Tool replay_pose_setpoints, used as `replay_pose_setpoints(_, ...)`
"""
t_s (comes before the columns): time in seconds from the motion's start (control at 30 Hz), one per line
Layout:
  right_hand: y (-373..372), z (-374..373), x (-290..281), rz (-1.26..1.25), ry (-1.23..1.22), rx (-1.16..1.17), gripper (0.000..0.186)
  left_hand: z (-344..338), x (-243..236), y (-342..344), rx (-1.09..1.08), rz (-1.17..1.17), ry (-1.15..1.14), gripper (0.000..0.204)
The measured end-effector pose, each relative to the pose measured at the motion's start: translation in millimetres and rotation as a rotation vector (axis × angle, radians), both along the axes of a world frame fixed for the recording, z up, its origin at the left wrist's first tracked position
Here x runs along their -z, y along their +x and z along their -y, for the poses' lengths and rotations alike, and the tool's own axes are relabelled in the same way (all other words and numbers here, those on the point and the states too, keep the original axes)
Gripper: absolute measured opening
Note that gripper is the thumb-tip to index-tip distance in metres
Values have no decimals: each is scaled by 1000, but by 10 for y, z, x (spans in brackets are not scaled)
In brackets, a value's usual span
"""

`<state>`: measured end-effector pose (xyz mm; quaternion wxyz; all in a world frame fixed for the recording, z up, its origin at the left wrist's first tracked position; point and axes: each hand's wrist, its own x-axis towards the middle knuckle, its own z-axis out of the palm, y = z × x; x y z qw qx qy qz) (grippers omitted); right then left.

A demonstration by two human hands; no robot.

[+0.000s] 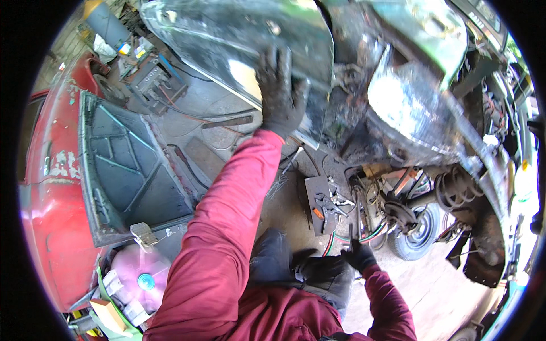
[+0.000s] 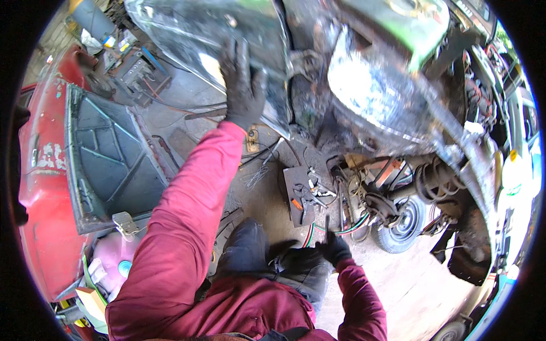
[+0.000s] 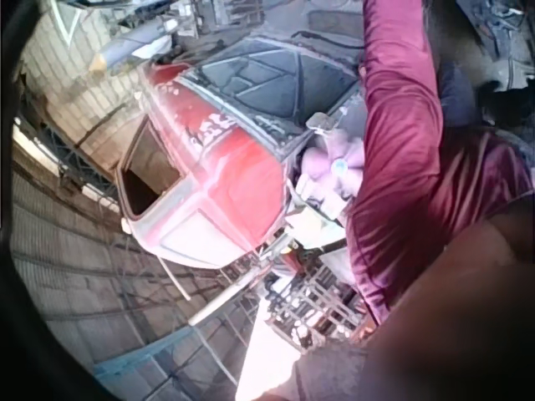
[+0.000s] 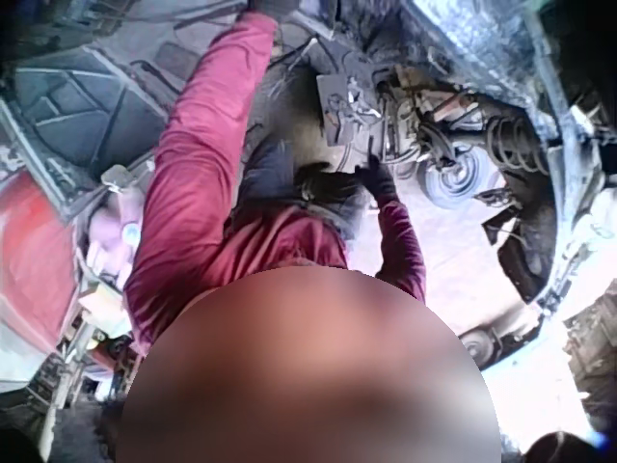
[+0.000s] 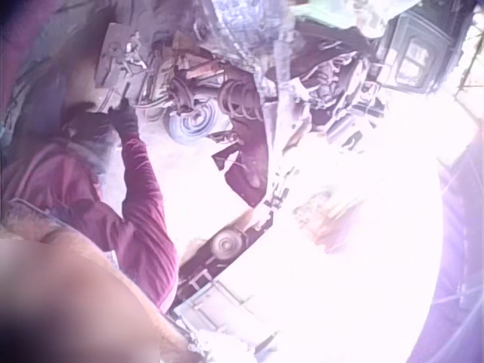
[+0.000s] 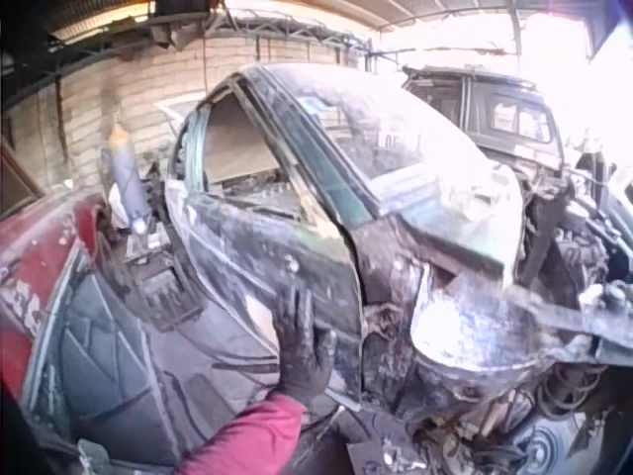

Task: The person uses a blowtorch to heat a section of the car's front frame near the windshield, then uses a wrench to loosen and remove bolts. The person removes a metal trim piece from the windshield frame and places it aside.

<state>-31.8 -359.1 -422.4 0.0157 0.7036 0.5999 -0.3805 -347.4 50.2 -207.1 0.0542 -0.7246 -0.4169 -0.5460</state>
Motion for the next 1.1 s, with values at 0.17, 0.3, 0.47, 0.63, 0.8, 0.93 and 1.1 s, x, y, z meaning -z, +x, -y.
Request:
replay_pose_setpoints(0.17,-137,553,-623,95,-257,28,69,296,-405,-155,15,-97,-255,80)
replay_pose_setpoints(0.3,-448,557,-1389,70,-321,-51,76,586,-739,-432,135,-86,-401,73)
replay_pose_setpoints(0.47,-798,279,-2206,28,-327,-13,76,1180,-951,-977,95,-89,-465,69)
replay_pose_setpoints(0.63,-861,44,-2350,19,-99,-10,72,1306,-1314,-1478,63,-79,-540,67)
replay_pose_setpoints(0.8,-754,-5,-2185,-8,24,106,73,1097,-1705,-1924,-30,-6,-589,69)
replay_pose_setpoints(0.93,-578,-57,-1908,17,-142,74,71,781,-2016,-2311,-130,-49,-487,61)
replay_pose_setpoints(1.1,-231,-194,-1213,6,-351,-4,74,447,-2537,-2662,-203,-139,-375,55)
